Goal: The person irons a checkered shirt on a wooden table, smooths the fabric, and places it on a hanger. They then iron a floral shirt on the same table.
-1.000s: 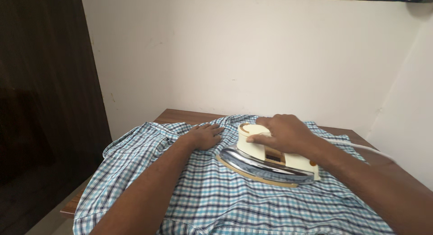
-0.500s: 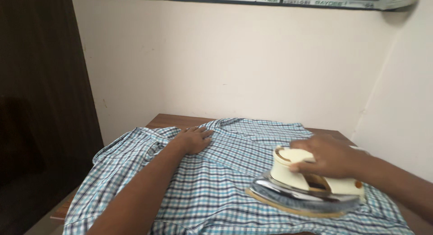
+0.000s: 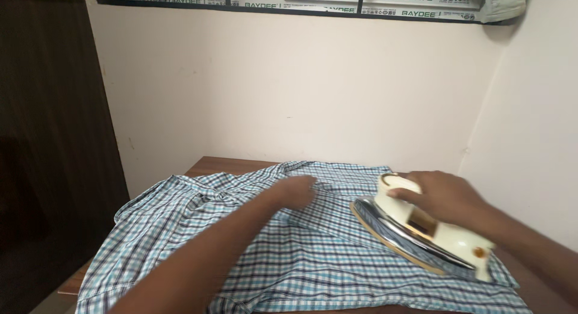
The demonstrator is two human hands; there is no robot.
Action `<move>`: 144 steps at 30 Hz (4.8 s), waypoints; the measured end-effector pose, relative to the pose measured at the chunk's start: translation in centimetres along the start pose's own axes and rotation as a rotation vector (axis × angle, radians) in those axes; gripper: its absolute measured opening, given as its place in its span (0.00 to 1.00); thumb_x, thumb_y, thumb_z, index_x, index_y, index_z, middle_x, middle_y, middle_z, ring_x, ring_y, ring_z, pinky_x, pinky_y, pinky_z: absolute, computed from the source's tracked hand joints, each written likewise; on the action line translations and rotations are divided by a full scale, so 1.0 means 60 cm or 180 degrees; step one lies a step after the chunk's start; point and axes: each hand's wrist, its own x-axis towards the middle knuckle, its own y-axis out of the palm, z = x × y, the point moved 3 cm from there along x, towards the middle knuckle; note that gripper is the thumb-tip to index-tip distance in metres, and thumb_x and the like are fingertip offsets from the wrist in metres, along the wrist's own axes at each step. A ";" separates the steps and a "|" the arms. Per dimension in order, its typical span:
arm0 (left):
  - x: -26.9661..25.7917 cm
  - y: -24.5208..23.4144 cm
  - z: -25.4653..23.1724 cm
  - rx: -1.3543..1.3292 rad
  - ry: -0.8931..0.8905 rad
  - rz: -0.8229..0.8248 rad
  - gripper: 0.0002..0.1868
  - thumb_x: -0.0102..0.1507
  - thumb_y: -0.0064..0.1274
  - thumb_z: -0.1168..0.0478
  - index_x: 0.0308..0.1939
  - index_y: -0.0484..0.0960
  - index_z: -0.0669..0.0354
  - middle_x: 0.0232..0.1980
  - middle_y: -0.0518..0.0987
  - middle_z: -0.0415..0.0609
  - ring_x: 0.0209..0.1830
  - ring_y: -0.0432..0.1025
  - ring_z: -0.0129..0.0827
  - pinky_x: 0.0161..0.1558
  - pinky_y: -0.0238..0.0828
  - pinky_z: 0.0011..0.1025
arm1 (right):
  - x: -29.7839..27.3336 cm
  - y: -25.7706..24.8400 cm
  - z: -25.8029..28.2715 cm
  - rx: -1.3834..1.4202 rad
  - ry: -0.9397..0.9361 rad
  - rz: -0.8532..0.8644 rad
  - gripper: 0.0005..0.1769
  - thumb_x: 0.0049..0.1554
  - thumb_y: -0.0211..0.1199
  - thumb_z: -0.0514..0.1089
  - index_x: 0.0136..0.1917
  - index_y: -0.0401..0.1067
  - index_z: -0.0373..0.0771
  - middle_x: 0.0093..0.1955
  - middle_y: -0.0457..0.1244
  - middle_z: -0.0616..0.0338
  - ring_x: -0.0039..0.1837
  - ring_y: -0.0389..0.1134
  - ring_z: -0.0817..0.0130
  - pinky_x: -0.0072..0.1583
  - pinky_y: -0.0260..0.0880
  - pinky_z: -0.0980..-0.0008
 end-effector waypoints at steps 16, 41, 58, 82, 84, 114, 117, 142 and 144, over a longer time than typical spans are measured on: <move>-0.065 0.032 -0.042 0.0377 -0.0259 0.0236 0.36 0.68 0.29 0.38 0.78 0.57 0.46 0.83 0.51 0.45 0.83 0.44 0.45 0.78 0.38 0.53 | -0.012 0.008 -0.002 -0.0839 0.0120 -0.0343 0.35 0.60 0.46 0.74 0.53 0.71 0.42 0.39 0.72 0.57 0.41 0.75 0.62 0.46 0.75 0.59; -0.068 0.025 -0.024 0.0431 -0.0527 0.0252 0.38 0.68 0.28 0.36 0.80 0.54 0.43 0.84 0.49 0.43 0.84 0.44 0.46 0.78 0.37 0.56 | -0.068 -0.010 -0.131 -0.1260 0.0673 0.0113 0.37 0.61 0.38 0.76 0.56 0.75 0.49 0.42 0.74 0.61 0.44 0.79 0.68 0.48 0.79 0.64; -0.070 0.012 -0.032 0.0272 -0.0561 0.0157 0.37 0.67 0.33 0.37 0.76 0.61 0.47 0.82 0.54 0.45 0.83 0.46 0.45 0.78 0.38 0.55 | 0.148 0.050 -0.370 0.2000 0.0430 -0.2406 0.29 0.68 0.59 0.59 0.59 0.66 0.26 0.45 0.66 0.43 0.44 0.68 0.57 0.46 0.69 0.56; -0.182 -0.088 0.068 -0.0231 -0.0311 0.0611 0.40 0.54 0.40 0.76 0.70 0.73 0.44 0.76 0.69 0.42 0.77 0.62 0.35 0.76 0.55 0.33 | 0.040 0.096 -0.282 -0.0418 0.0255 -0.3913 0.37 0.47 0.71 0.47 0.64 0.65 0.25 0.59 0.66 0.32 0.59 0.68 0.41 0.59 0.67 0.48; -0.214 -0.105 0.082 -0.0141 -0.0299 0.0568 0.43 0.52 0.44 0.77 0.71 0.73 0.43 0.76 0.67 0.41 0.76 0.61 0.36 0.74 0.56 0.32 | 0.015 0.094 -0.227 0.0730 0.0415 -0.2440 0.29 0.53 0.67 0.48 0.62 0.67 0.30 0.56 0.68 0.38 0.56 0.72 0.46 0.57 0.71 0.51; -0.244 -0.242 0.335 -0.3317 -0.0034 -0.2606 0.09 0.70 0.40 0.69 0.45 0.78 0.59 0.32 0.75 0.38 0.29 0.66 0.21 0.32 0.64 0.24 | 0.299 0.106 0.199 0.0252 -0.2113 0.0022 0.49 0.38 0.68 0.32 0.73 0.67 0.51 0.70 0.64 0.56 0.69 0.62 0.55 0.68 0.59 0.52; -0.265 -0.267 0.346 -0.3423 -0.0636 -0.2673 0.12 0.67 0.38 0.70 0.45 0.79 0.57 0.31 0.74 0.38 0.27 0.65 0.21 0.29 0.59 0.25 | 0.312 0.155 0.158 -0.0462 -0.1178 0.0702 0.40 0.45 0.67 0.41 0.71 0.67 0.58 0.65 0.65 0.57 0.68 0.66 0.56 0.71 0.63 0.57; -0.452 -0.266 0.118 0.0380 -0.2286 0.1660 0.37 0.55 0.47 0.63 0.71 0.73 0.51 0.63 0.81 0.62 0.54 0.82 0.50 0.40 0.81 0.35 | -0.067 0.074 -0.042 -0.1446 -0.0833 0.1726 0.31 0.52 0.67 0.69 0.64 0.73 0.56 0.52 0.71 0.66 0.57 0.72 0.75 0.61 0.71 0.70; -0.450 -0.279 0.110 0.0150 -0.2060 0.1716 0.33 0.57 0.48 0.65 0.69 0.74 0.56 0.65 0.76 0.58 0.55 0.78 0.45 0.44 0.84 0.37 | -0.062 0.096 -0.065 -0.1211 -0.1010 0.2100 0.26 0.51 0.70 0.63 0.62 0.76 0.58 0.49 0.72 0.67 0.54 0.71 0.75 0.59 0.71 0.72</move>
